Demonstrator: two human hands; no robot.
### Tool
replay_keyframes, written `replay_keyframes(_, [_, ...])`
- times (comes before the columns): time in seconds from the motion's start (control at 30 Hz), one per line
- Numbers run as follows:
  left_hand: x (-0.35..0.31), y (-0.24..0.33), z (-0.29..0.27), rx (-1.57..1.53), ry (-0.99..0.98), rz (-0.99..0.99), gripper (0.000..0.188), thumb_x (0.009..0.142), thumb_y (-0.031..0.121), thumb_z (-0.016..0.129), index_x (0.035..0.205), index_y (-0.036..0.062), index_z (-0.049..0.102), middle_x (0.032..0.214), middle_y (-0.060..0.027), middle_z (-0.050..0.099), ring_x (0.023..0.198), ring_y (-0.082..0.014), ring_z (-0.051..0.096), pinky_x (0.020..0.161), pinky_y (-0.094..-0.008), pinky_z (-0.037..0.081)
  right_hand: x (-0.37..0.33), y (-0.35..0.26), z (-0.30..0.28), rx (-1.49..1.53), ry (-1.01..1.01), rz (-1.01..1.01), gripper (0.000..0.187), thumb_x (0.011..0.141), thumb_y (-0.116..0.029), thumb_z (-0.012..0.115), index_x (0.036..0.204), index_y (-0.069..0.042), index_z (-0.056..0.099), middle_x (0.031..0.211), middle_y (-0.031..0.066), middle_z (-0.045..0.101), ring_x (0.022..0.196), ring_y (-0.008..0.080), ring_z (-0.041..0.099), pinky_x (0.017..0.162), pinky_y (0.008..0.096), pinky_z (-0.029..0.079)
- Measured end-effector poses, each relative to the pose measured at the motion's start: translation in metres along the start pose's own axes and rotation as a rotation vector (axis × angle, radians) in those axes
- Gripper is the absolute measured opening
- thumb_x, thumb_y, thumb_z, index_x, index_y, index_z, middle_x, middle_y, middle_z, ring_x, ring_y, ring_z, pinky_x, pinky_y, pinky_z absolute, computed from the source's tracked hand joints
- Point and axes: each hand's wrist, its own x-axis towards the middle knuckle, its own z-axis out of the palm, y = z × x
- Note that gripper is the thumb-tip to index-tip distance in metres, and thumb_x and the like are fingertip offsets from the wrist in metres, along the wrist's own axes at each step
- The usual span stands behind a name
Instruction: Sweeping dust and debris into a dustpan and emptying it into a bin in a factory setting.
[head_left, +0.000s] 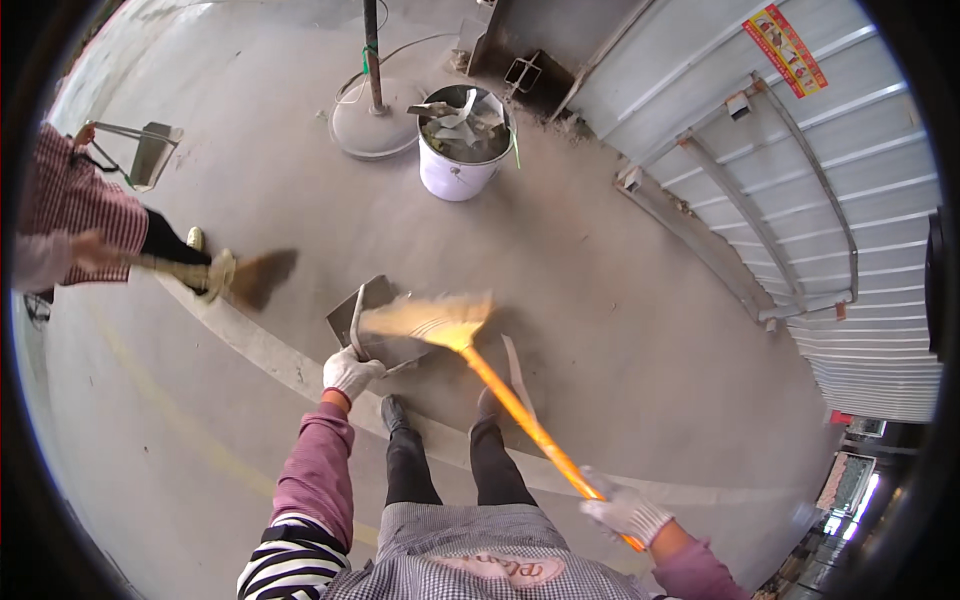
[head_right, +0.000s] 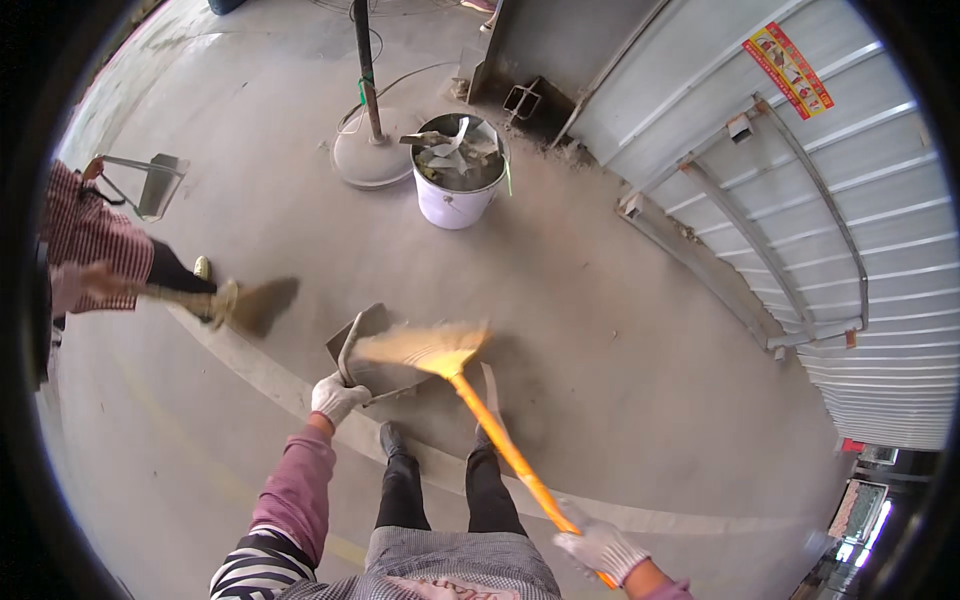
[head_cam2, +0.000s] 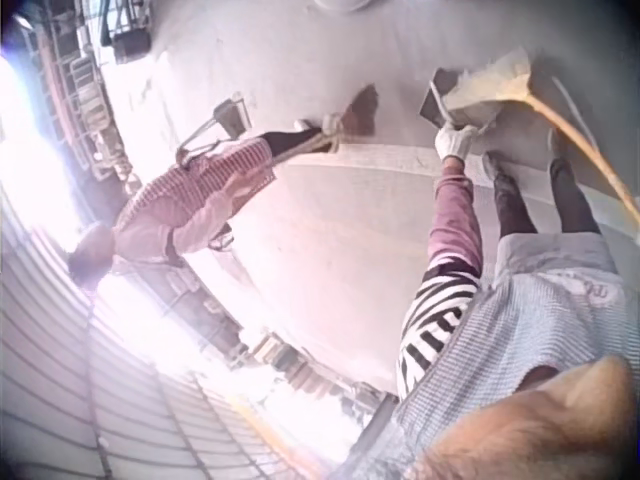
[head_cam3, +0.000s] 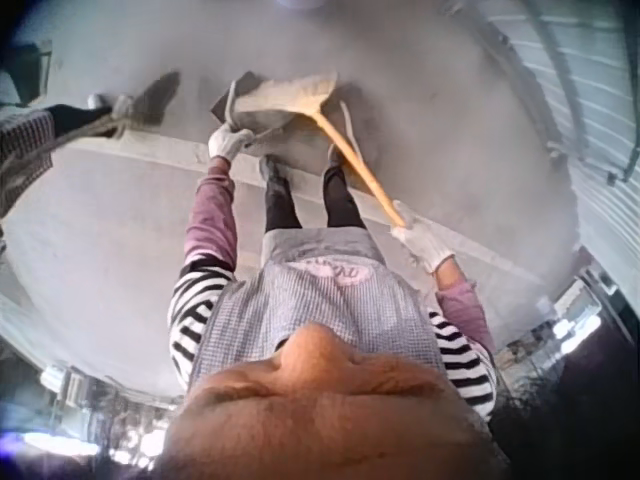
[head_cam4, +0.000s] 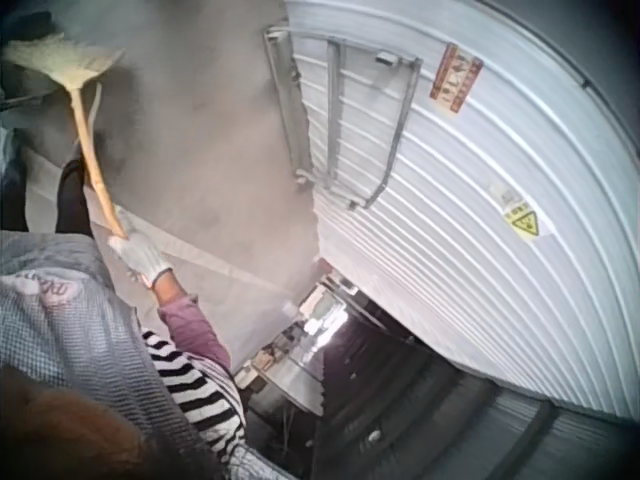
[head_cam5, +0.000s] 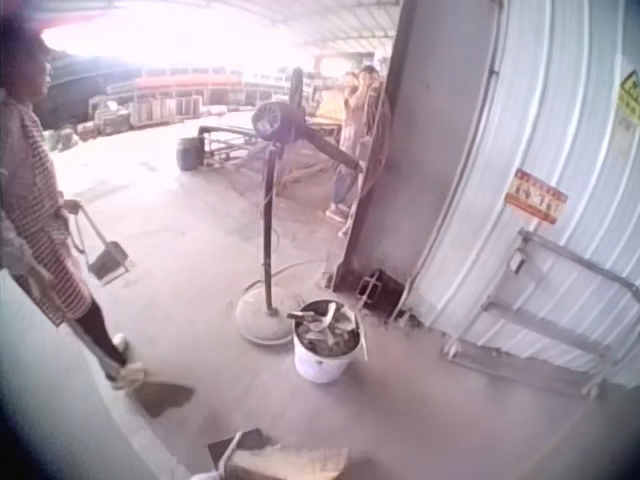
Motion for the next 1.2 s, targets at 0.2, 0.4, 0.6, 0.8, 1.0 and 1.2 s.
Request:
replay_keyframes(0.2, [-0.004, -0.006, -0.037, 0.013, -0.015, -0.085, 0.036, 0.063, 0.030, 0.072, 0.091, 0.0069, 0.071, 0.081, -0.0074, 0.071, 0.074, -0.0191, 0.066, 0.071, -0.0309, 0.051, 0.032, 0.039, -0.009, 0.076, 0.377, 0.021, 0.064, 0.083, -0.026, 0.055, 0.140, -0.007, 0.035, 0.061, 0.0070, 0.057, 0.049, 0.0182, 0.058, 0.048, 0.0348, 0.049])
replay_keyframes(0.4, [0.013, -0.018, -0.066, 0.350, 0.139, 0.042, 0.035, 0.064, 0.031, 0.073, 0.081, 0.0013, 0.065, 0.066, -0.0074, 0.061, 0.063, -0.0141, 0.058, 0.058, -0.0295, 0.046, 0.287, 0.055, -0.014, 0.788, 0.366, -0.035, 0.014, 0.081, -0.015, 0.056, 0.078, -0.002, 0.052, 0.059, 0.0087, 0.055, 0.047, 0.0242, 0.057, 0.046, 0.0398, 0.048])
replay_keyframes(0.6, [0.068, -0.124, -0.077, 0.105, 0.453, 0.054, 0.020, 0.078, 0.024, 0.067, 0.079, 0.0040, 0.064, 0.063, -0.0048, 0.055, 0.062, -0.0137, 0.054, 0.055, -0.0327, 0.043, 0.566, 0.107, 0.047, 0.639, 0.420, 0.263, 0.009, 0.082, -0.011, 0.056, 0.084, -0.002, 0.057, 0.066, 0.0122, 0.059, 0.052, 0.0273, 0.061, 0.050, 0.0419, 0.052])
replay_keyframes(0.8, [0.108, -0.244, -0.155, -0.583, 0.363, 0.261, 0.029, 0.090, 0.023, 0.056, 0.067, 0.0072, 0.049, 0.064, 0.0016, 0.042, 0.055, -0.0086, 0.035, 0.080, -0.0318, 0.045, 0.721, 0.098, 0.087, -0.548, 0.766, 0.188, 0.037, 0.084, -0.014, 0.056, 0.121, -0.011, 0.057, 0.118, 0.0125, 0.059, 0.113, 0.0292, 0.055, 0.092, 0.0412, 0.047])
replay_keyframes(1.0, [0.087, -0.238, -0.176, -0.409, 0.251, 0.371, 0.035, 0.092, 0.025, 0.050, 0.063, 0.0094, 0.038, 0.063, -0.0015, 0.037, 0.059, -0.0129, 0.034, 0.091, -0.0365, 0.041, 0.719, -0.184, 0.116, -0.326, 0.625, -0.463, 0.035, 0.087, -0.011, 0.049, 0.120, -0.021, 0.055, 0.120, 0.0072, 0.058, 0.111, 0.0298, 0.057, 0.088, 0.0419, 0.050])
replay_keyframes(1.2, [0.076, -0.206, -0.173, -0.360, 0.378, 0.386, 0.035, 0.089, 0.027, 0.051, 0.061, 0.0097, 0.038, 0.063, -0.0033, 0.039, 0.061, -0.0143, 0.037, 0.090, -0.0369, 0.041, 0.756, -0.203, 0.130, -0.788, 0.425, -0.316, 0.029, 0.084, -0.015, 0.057, 0.112, -0.016, 0.062, 0.108, 0.0091, 0.066, 0.102, 0.0288, 0.064, 0.074, 0.0428, 0.054])
